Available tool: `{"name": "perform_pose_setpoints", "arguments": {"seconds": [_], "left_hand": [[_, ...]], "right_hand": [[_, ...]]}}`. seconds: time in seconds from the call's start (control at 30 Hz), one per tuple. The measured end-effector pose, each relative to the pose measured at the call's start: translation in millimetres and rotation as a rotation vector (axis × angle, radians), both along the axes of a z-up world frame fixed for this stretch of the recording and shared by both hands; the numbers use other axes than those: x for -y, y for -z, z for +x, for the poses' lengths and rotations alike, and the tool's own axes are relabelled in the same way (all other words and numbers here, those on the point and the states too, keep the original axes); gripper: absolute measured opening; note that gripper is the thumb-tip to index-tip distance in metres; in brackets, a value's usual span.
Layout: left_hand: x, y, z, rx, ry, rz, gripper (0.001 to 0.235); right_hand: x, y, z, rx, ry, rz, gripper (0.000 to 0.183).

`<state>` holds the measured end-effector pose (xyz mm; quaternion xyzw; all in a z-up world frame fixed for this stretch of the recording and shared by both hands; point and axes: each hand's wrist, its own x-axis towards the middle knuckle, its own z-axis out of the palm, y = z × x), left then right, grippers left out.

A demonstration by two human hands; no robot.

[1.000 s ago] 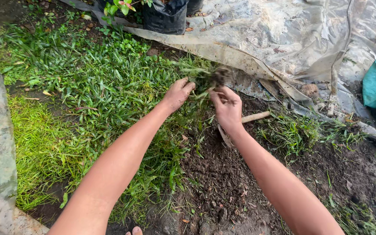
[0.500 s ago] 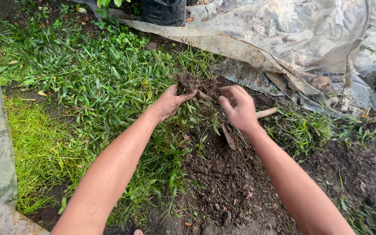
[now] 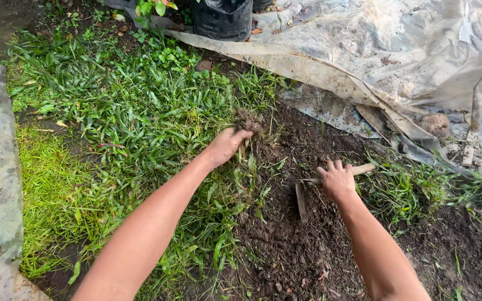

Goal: The person clears grass and weeds from a patch of soil using a small hand hoe, pulling the loose vegetation away and smoothing the dirt by hand.

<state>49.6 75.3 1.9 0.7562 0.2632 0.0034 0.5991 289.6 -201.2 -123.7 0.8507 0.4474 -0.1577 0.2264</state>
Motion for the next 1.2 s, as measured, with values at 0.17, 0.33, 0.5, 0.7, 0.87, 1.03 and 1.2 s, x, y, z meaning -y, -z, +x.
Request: {"name": "perform_pose_setpoints", "arguments": {"seconds": [0.17, 0.33, 0.5, 0.7, 0.87, 1.03, 1.2], "left_hand": [[-6, 14, -2, -0.090, -0.148, -0.117, 0.075], [2, 4, 5, -0.168, -0.098, -0.001, 0.075], [3, 14, 36, 0.075, 0.034, 0.271, 0.072], [32, -21, 66, 0.179, 0.181, 0.402, 0.061], [49, -50, 65, 0.030, 0.203, 0.423, 0.050], [50, -70, 52, 0.033, 0.193, 0.562, 0.050], [49, -76, 50, -0.248, 0.416, 0.596, 0.035]], "right_hand": [[7, -28, 5, -0.219, 0.111, -0.104, 0.029], [40, -84, 15, -0.283, 0.349, 0.321, 0.027], [59, -162, 11, -0.668, 0.655, 1.378, 0.040], [64, -242, -45, -0.274, 0.326, 1.303, 0.031], [64, -262, -62, 0.179, -0.065, 0.785, 0.039], [72, -257, -69, 0.157, 0.077, 1.098, 0.038], [60, -269, -65, 0.080, -0.025, 0.755, 0.037]]}}
